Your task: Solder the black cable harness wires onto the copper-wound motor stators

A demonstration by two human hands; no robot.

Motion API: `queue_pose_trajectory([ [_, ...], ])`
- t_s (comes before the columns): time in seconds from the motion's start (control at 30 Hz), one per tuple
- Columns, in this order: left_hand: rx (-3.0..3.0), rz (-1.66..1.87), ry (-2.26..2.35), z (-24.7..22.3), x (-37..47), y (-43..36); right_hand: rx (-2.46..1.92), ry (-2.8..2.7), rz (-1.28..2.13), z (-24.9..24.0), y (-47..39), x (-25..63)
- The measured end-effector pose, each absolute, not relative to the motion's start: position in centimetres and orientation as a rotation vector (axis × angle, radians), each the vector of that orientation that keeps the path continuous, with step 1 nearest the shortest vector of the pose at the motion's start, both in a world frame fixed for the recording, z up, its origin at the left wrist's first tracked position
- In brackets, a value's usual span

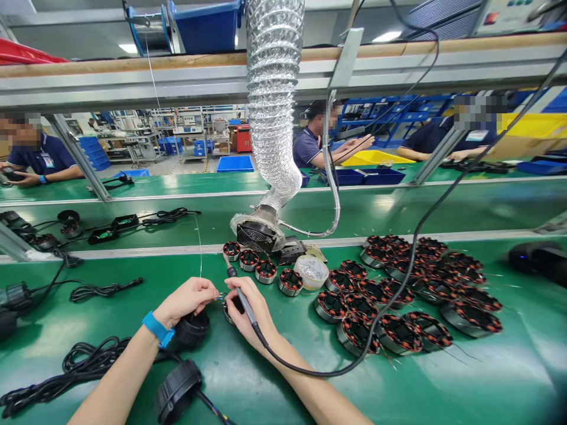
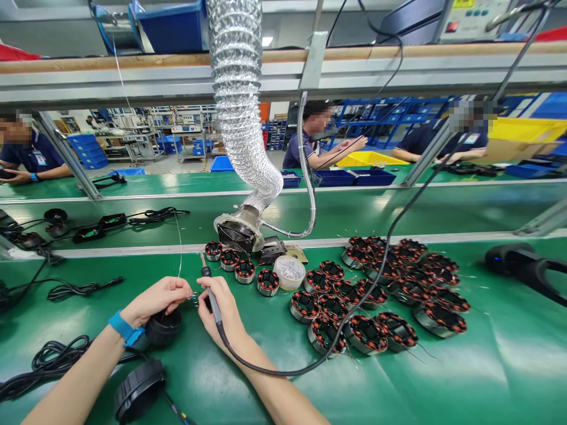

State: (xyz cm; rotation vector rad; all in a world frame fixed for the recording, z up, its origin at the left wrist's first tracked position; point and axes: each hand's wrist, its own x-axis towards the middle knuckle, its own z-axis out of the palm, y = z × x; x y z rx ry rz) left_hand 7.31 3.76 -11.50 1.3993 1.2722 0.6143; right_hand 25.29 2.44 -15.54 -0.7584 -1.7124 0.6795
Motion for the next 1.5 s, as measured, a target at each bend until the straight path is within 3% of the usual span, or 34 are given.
queue_pose_trajectory([
  [0.33, 1.332, 0.64, 1.212, -11.8, 6.6, 3.8, -0.804, -1.646, 0.906, -15.6, 2.8, 25.1],
  [0.9, 1.47, 0.604, 1.302, -11.3, 7.2, 2.9, -0.854, -1.564, 0.847, -16.0, 2.6, 24.6],
  [1.3, 1.489, 0.626, 1.338, -11.3, 7.5, 2.6, -0.865, -1.53, 0.389, -14.1, 0.0, 26.9],
  [1.5, 1.503, 0.633, 1.343, -11.3, 7.5, 2.5, -0.929, -1.53, 0.4, -14.0, -0.1, 26.9],
])
